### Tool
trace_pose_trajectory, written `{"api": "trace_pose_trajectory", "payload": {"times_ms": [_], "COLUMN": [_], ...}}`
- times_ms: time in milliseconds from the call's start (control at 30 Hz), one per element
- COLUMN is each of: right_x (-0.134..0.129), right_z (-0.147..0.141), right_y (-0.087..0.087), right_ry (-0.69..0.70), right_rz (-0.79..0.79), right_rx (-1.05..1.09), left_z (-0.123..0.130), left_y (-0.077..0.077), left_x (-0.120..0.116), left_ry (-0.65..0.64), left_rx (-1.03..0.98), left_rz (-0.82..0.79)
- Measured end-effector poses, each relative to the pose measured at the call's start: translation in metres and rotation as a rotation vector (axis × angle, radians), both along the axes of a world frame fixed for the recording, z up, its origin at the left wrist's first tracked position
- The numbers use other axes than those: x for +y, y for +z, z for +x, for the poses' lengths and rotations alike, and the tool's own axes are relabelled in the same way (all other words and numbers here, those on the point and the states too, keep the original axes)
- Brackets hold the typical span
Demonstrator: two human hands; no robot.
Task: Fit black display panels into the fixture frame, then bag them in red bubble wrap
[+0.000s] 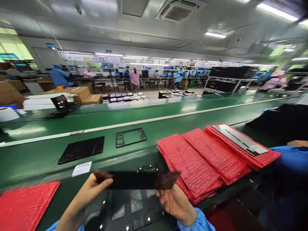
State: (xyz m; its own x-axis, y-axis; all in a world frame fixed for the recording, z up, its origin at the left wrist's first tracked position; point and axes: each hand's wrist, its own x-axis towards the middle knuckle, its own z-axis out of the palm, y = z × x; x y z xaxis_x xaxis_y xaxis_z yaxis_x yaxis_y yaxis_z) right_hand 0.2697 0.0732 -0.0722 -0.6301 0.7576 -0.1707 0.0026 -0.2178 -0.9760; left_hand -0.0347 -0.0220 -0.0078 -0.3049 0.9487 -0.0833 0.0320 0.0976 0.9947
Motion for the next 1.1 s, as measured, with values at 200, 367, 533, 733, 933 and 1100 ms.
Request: {"api": "trace_pose_trajectory", "payload": {"times_ms": [200,367,533,733,933,1100], "right_x": [0.011,0.019,0.025,0.030,0.028,0.028], "right_z": [-0.026,-0.050,-0.062,-0.061,-0.059,-0.061], "right_y": [-0.006,-0.002,-0.010,-0.024,-0.019,-0.014], "right_ry": [0.258,-0.058,-0.110,-0.119,-0.138,-0.185], "right_rz": [-0.507,-0.470,-0.423,-0.473,-0.527,-0.493], "right_rx": [0.279,0.388,0.399,0.429,0.457,0.406], "left_z": [0.001,0.000,-0.017,-0.064,-0.093,-0.095], "left_y": [-0.002,-0.008,-0.027,-0.046,-0.058,-0.066], "left_x": [-0.011,-0.006,0.004,0.080,0.170,0.200], "left_ry": [0.146,0.133,0.078,0.185,0.470,0.561], "left_rx": [-0.189,-0.214,-0.238,0.268,0.579,0.599], "left_rz": [-0.113,-0.084,-0.072,-0.213,-0.315,-0.430]}}
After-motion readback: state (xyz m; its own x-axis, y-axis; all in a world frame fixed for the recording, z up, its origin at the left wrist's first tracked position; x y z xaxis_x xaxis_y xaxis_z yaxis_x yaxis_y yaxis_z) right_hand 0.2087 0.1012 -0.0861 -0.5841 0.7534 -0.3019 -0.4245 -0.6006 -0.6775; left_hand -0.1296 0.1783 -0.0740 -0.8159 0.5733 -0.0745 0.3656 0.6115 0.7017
